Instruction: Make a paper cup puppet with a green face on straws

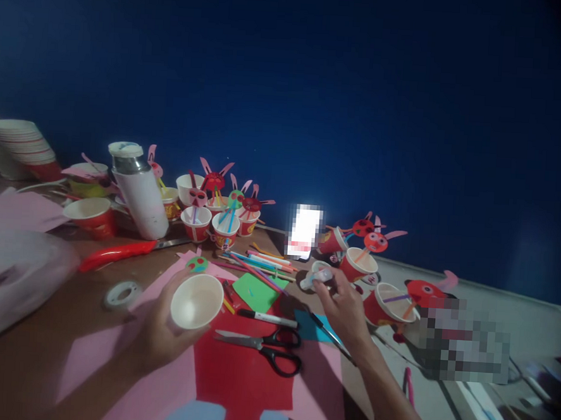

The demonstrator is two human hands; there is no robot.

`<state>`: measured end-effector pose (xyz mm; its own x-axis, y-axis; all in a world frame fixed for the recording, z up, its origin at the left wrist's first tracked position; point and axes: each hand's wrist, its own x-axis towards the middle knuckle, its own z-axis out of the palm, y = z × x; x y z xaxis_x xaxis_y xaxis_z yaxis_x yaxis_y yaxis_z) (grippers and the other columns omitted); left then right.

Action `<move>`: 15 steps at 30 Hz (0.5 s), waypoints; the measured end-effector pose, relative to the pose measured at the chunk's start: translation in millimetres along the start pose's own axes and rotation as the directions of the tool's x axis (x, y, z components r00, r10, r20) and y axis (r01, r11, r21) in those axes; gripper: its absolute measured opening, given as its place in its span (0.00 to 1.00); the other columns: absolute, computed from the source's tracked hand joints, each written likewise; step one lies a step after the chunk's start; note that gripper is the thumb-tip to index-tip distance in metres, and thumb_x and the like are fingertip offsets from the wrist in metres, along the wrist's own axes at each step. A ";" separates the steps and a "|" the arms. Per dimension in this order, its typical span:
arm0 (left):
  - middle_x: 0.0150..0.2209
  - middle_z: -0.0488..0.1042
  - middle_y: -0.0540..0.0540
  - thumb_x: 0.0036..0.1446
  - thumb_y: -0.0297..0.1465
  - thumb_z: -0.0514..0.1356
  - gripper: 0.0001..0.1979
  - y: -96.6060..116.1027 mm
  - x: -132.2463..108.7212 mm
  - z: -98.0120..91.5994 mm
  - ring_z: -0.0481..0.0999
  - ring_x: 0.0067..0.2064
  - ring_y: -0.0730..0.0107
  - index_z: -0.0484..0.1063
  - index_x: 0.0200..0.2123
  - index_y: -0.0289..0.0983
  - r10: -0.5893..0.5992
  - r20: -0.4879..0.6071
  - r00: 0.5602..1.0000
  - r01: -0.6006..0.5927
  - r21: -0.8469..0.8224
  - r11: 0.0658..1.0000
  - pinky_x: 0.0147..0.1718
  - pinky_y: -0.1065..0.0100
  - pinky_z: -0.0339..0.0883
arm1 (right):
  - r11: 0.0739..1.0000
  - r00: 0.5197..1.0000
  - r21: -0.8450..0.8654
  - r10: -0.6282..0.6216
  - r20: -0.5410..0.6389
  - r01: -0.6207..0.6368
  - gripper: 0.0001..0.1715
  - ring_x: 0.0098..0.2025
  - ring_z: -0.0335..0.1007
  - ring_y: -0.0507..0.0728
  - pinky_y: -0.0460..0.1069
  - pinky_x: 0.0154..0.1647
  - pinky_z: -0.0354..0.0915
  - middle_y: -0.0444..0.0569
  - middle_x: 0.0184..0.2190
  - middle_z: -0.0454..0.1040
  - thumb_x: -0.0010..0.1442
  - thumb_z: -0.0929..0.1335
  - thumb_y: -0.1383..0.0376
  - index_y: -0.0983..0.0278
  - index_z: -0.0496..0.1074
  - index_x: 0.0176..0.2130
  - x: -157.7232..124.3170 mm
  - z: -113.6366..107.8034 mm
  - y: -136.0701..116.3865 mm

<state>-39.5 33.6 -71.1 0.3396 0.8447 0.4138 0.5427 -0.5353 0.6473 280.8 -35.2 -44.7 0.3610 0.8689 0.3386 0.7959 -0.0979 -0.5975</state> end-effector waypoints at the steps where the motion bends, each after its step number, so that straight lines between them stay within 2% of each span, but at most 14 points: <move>1: 0.61 0.55 0.31 0.48 0.39 0.63 0.41 0.1 0.3 0.3 0.63 0.57 0.45 0.47 0.61 0.36 -0.008 0.003 1.000 0.008 -0.002 1.000 0.47 0.55 0.70 | 1.000 1.000 -0.026 0.006 -0.005 -0.006 0.17 0.28 0.69 0.54 0.47 0.32 0.62 0.48 0.32 0.75 0.60 0.61 0.57 0.63 0.65 0.45 0.8 -0.7 2.3; 4: 0.61 0.55 0.29 0.48 0.39 0.62 0.40 1.7 1.4 0.7 0.62 0.58 0.45 0.48 0.60 0.34 -0.012 -0.007 1.000 0.012 0.004 1.000 0.48 0.55 0.69 | 0.995 1.000 -0.096 0.006 0.025 -0.003 0.17 0.28 0.70 0.55 0.47 0.31 0.61 0.48 0.30 0.74 0.59 0.61 0.57 0.63 0.65 0.45 0.3 3.8 6.4; 9: 0.60 0.58 0.29 0.49 0.40 0.61 0.39 5.8 2.0 0.7 0.66 0.56 0.48 0.49 0.60 0.34 -0.027 -0.008 1.000 0.027 -0.028 0.999 0.47 0.55 0.70 | 0.977 0.996 -0.215 0.014 0.091 0.006 0.14 0.34 0.71 0.59 0.48 0.32 0.60 0.48 0.32 0.74 0.60 0.60 0.58 0.61 0.66 0.43 -1.4 17.8 10.0; 15: 0.61 0.56 0.32 0.49 0.40 0.61 0.38 8.8 -0.1 1.7 0.59 0.60 0.46 0.51 0.60 0.35 -0.083 -0.035 0.996 0.080 -0.060 0.995 0.50 0.55 0.67 | 0.937 0.991 -0.348 0.028 0.133 0.020 0.12 0.32 0.69 0.59 0.47 0.30 0.54 0.48 0.30 0.74 0.59 0.61 0.59 0.62 0.67 0.41 -1.5 24.7 12.5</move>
<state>-33.4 28.8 -66.6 0.2662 0.8853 0.3812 0.5214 -0.4649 0.7156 278.2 -25.8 -70.7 0.3156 0.9227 0.2216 0.9222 -0.2433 -0.3006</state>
